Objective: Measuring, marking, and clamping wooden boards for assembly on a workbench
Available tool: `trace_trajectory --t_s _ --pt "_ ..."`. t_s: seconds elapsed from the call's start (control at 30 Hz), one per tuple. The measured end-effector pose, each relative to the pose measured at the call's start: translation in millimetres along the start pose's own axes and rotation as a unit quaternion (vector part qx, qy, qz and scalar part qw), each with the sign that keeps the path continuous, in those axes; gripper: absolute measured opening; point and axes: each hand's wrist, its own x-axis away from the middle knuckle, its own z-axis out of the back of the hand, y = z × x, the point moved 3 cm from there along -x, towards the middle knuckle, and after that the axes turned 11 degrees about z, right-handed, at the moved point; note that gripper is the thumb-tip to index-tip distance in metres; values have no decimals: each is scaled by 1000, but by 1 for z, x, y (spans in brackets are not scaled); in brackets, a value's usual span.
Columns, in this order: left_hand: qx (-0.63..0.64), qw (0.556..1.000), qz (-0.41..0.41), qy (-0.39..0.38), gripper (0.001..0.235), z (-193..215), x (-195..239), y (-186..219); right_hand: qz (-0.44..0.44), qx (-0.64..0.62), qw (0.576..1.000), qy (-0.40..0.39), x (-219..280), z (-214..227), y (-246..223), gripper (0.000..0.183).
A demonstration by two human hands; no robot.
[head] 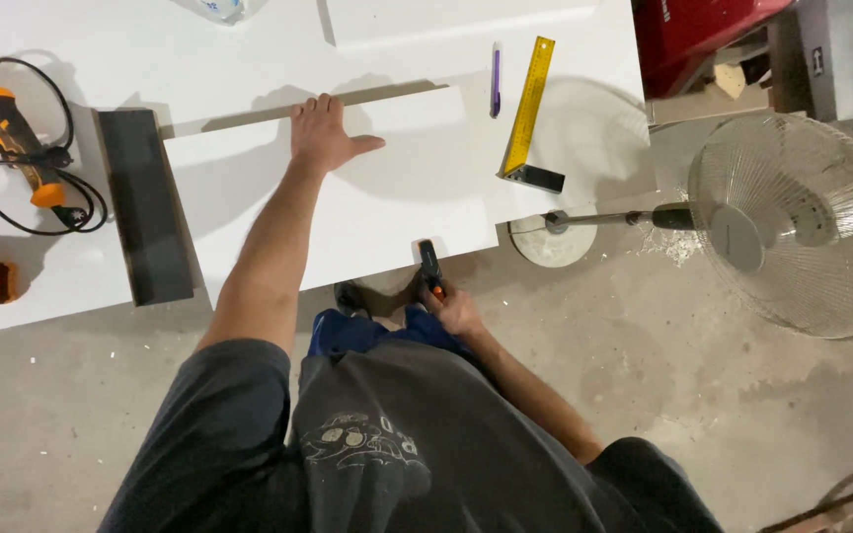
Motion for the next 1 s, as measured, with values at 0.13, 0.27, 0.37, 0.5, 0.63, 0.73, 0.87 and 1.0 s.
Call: trace_trajectory --t_s 0.13,0.27,0.37,0.5,0.63,0.73,0.87,1.0 --pt "5 1000 -2 2 110 -1 2 0 -12 9 1000 -18 -1 3 3 64" --pt "22 998 -27 61 107 -11 -2 -5 -26 -91 995 -7 7 24 -18 72" --pt "64 987 -79 125 102 -24 13 -6 -2 -247 965 85 3 31 -10 73" --pt "108 939 -182 272 96 -67 76 0 68 -555 800 216 -32 32 45 64" --pt "194 912 -265 247 77 -132 193 1 56 -615 770 162 -29 57 12 62" --pt "171 933 -232 218 38 -194 249 -16 27 -698 709 99 -29 64 -13 60" --pt "580 765 234 -150 50 -184 272 -24 15 -688 725 25 -43 37 -2 60" --pt "898 306 303 -92 35 -212 243 -22 0 -648 762 -6 -77 9 51 80"
